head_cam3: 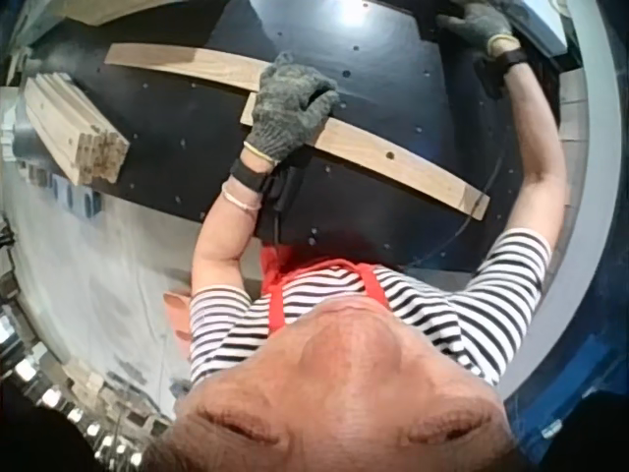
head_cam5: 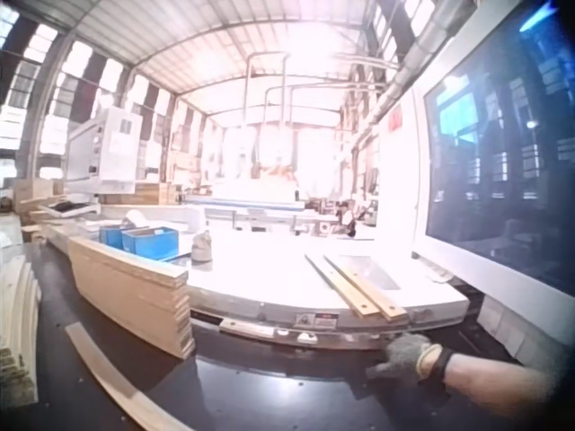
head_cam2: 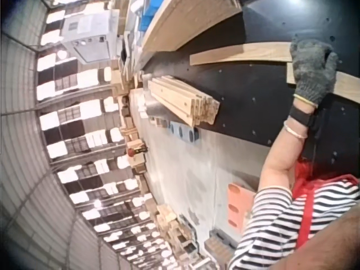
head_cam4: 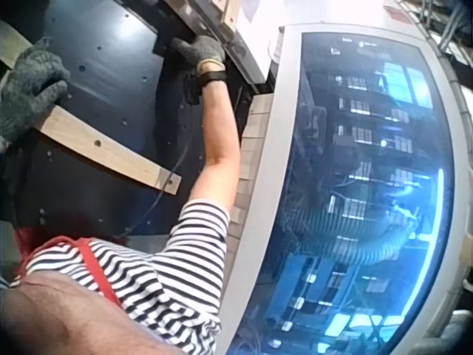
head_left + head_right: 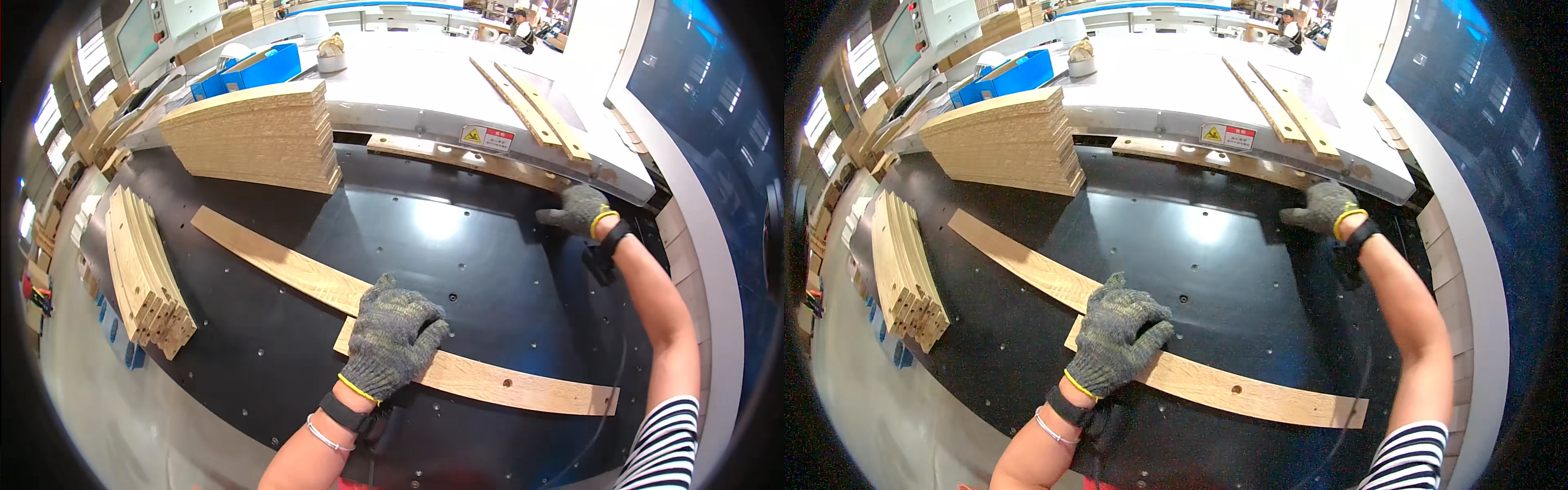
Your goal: The person uses a handheld electric sander to smooth the surfaces of rectangular wooden planks on a workbench. They handle the planks one at a time, moving them from a stack to the work area, sanding them, and then placing them back into a pile.
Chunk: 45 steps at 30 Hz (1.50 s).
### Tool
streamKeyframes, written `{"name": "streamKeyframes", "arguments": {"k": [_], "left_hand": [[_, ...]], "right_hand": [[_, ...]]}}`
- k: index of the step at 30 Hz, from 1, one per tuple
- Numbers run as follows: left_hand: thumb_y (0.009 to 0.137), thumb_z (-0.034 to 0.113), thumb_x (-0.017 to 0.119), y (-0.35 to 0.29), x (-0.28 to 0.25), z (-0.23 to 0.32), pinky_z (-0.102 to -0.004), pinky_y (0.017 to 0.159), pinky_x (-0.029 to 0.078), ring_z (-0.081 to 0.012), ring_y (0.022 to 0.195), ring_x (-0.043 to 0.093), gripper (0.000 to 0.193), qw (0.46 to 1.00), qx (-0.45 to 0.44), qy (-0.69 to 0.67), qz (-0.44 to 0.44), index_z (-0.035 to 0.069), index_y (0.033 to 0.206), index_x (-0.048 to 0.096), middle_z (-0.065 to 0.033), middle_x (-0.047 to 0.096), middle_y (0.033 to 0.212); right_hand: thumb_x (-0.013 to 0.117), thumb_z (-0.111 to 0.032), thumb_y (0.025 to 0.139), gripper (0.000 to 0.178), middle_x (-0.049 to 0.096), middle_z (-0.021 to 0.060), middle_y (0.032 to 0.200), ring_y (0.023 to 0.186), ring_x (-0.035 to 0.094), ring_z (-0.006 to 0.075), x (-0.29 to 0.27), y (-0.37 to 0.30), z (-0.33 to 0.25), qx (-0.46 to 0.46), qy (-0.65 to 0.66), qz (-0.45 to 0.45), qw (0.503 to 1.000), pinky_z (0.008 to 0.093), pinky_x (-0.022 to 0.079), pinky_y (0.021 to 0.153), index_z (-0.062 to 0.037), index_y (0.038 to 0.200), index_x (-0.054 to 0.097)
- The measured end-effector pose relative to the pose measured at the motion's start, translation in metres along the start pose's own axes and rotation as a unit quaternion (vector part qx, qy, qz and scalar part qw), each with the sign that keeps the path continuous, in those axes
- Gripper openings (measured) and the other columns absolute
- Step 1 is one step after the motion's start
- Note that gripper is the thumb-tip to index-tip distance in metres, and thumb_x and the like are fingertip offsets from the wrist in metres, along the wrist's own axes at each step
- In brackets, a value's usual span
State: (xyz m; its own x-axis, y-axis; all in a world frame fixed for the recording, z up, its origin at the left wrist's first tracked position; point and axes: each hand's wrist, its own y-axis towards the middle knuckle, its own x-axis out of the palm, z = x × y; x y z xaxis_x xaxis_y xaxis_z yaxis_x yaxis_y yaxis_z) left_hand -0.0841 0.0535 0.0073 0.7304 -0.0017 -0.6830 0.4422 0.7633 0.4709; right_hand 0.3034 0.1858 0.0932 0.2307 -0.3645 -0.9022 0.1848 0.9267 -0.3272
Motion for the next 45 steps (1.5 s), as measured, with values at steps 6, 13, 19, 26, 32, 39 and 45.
{"name": "streamKeyframes", "arguments": {"k": [6, 13, 19, 26, 32, 39, 45], "left_hand": [[0.088, 0.028, 0.081, 0.008, 0.006, 0.007, -0.0556, 0.117, 0.042, -0.0306, 0.097, 0.072, 0.016, 0.999, 0.035, 0.0, 0.0, 0.013, 0.094, 0.079, -0.0066, 0.076, 0.093], [0.088, 0.033, 0.082, 0.0, 0.004, 0.0, -0.0551, 0.118, 0.041, -0.0305, 0.099, 0.072, 0.021, 1.0, 0.018, 0.005, -0.004, 0.013, 0.095, 0.08, -0.0079, 0.077, 0.095], [0.09, 0.033, 0.081, 0.0, 0.012, 0.002, -0.0535, 0.116, 0.043, -0.0312, 0.099, 0.072, 0.022, 0.997, 0.071, -0.014, 0.008, 0.011, 0.095, 0.08, -0.0096, 0.077, 0.094], [0.087, 0.033, 0.08, -0.013, 0.021, 0.02, -0.0501, 0.109, 0.048, -0.0354, 0.109, 0.067, 0.027, 0.991, 0.117, -0.061, -0.037, 0.01, 0.1, 0.077, -0.0123, 0.074, 0.104], [0.084, 0.034, 0.083, -0.021, 0.033, 0.042, -0.0533, 0.115, 0.043, -0.0381, 0.125, 0.061, 0.04, 0.982, 0.161, -0.089, -0.048, 0.01, 0.115, 0.074, -0.0151, 0.069, 0.123], [0.085, 0.046, 0.08, -0.025, 0.04, 0.043, -0.0579, 0.121, 0.037, -0.0405, 0.137, 0.053, 0.057, 0.983, 0.159, -0.027, -0.092, 0.011, 0.128, 0.068, -0.019, 0.06, 0.14], [0.092, 0.051, 0.072, -0.027, 0.049, 0.049, -0.0526, 0.129, 0.029, -0.0412, 0.154, 0.041, 0.075, 0.974, 0.114, -0.012, -0.196, 0.012, 0.154, 0.056, -0.0219, 0.05, 0.162]], "right_hand": [[0.06, -0.081, 0.088, 0.107, 0.051, 0.0337, 0.156, 0.147, 0.049, 0.0439, 0.057, 0.015, 0.028, -0.018, 0.112, 0.215, 0.97, 0.0452, 0.04, 0.122, 0.0029, 0.154, 0.05], [0.081, -0.072, 0.078, 0.082, 0.074, 0.0258, 0.117, 0.11, 0.073, 0.0419, 0.018, -0.095, -0.018, -0.014, 0.02, 0.003, 1.0, 0.0507, 0.059, 0.094, -0.0046, 0.125, 0.076], [0.079, -0.053, 0.088, 0.065, 0.067, 0.0237, 0.127, 0.117, 0.066, 0.0424, 0.078, -0.095, 0.009, -0.101, 0.108, 0.219, 0.964, 0.0486, 0.055, 0.1, -0.0046, 0.131, 0.068], [0.088, -0.029, 0.077, 0.06, 0.068, 0.0207, 0.118, 0.111, 0.066, 0.0422, 0.115, -0.196, 0.05, -0.195, 0.16, 0.146, 0.957, 0.0477, 0.055, 0.099, -0.0046, 0.129, 0.068], [0.089, -0.033, 0.079, 0.06, 0.07, 0.0195, 0.118, 0.11, 0.068, 0.0411, 0.099, -0.257, 0.036, -0.226, 0.113, 0.076, 0.965, 0.0473, 0.057, 0.097, -0.0062, 0.128, 0.07], [0.079, -0.035, 0.092, 0.042, 0.075, 0.0167, 0.109, 0.1, 0.073, 0.0378, 0.014, -0.183, -0.126, -0.341, 0.143, 0.213, 0.904, 0.0463, 0.059, 0.086, -0.01, 0.126, 0.073], [0.072, -0.047, 0.09, 0.047, 0.077, 0.0222, 0.099, 0.094, 0.074, 0.0428, -0.031, -0.113, -0.291, -0.395, 0.09, 0.145, 0.903, 0.0496, 0.059, 0.086, -0.0074, 0.114, 0.08]]}}
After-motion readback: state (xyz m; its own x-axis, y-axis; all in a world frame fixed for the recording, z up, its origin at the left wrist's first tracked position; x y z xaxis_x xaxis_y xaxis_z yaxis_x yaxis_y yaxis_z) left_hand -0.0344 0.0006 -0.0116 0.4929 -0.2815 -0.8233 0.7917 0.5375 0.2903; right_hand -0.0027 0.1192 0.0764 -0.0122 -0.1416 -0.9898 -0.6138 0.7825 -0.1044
